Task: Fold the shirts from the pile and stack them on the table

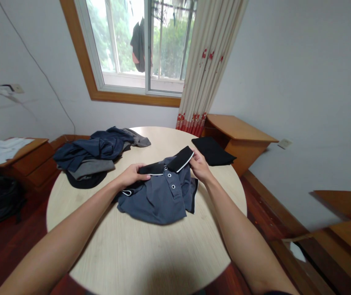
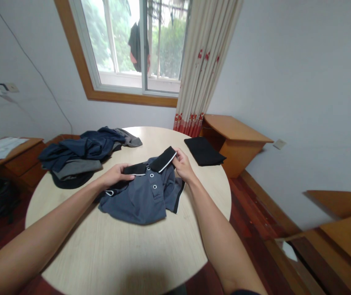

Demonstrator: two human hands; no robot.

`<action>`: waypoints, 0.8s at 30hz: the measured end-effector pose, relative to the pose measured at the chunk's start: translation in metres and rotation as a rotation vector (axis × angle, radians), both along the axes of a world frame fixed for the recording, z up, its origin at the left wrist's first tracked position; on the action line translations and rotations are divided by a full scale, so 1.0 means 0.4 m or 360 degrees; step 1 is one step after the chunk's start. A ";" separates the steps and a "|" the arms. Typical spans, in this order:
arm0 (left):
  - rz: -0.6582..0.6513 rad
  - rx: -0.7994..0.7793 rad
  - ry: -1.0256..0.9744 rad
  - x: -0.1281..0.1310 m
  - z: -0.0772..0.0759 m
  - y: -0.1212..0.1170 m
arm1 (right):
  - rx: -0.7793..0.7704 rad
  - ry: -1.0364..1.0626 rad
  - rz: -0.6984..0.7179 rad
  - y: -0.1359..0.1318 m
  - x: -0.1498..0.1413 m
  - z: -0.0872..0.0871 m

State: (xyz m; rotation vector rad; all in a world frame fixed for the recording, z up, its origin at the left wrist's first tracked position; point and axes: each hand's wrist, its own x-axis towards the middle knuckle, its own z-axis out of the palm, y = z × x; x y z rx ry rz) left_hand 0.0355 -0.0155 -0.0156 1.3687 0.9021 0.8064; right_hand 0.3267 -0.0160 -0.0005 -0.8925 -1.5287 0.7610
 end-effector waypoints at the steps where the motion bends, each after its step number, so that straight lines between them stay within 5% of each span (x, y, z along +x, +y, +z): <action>1: 0.0119 0.0043 -0.0104 -0.003 0.002 0.007 | -0.0017 0.0002 -0.0012 0.000 0.003 0.002; 7: 0.0606 0.0437 -0.0538 -0.034 0.027 0.047 | -0.0068 -0.0176 -0.0070 -0.017 0.026 0.024; 13: 0.0765 0.1082 0.0185 -0.083 0.072 0.031 | 0.0004 -0.0268 0.0241 -0.024 0.068 0.036; 18: 0.0492 0.1335 0.0838 -0.124 0.077 0.040 | 0.0177 -0.0604 -0.0221 -0.010 0.085 0.021; 21: 0.0262 0.1198 0.1185 -0.147 0.056 0.063 | 0.0287 -0.0736 -0.0559 -0.003 0.090 0.013; 24: 0.0249 0.1069 0.1521 -0.168 0.038 0.080 | 0.0374 -0.0791 -0.0812 0.001 0.103 0.010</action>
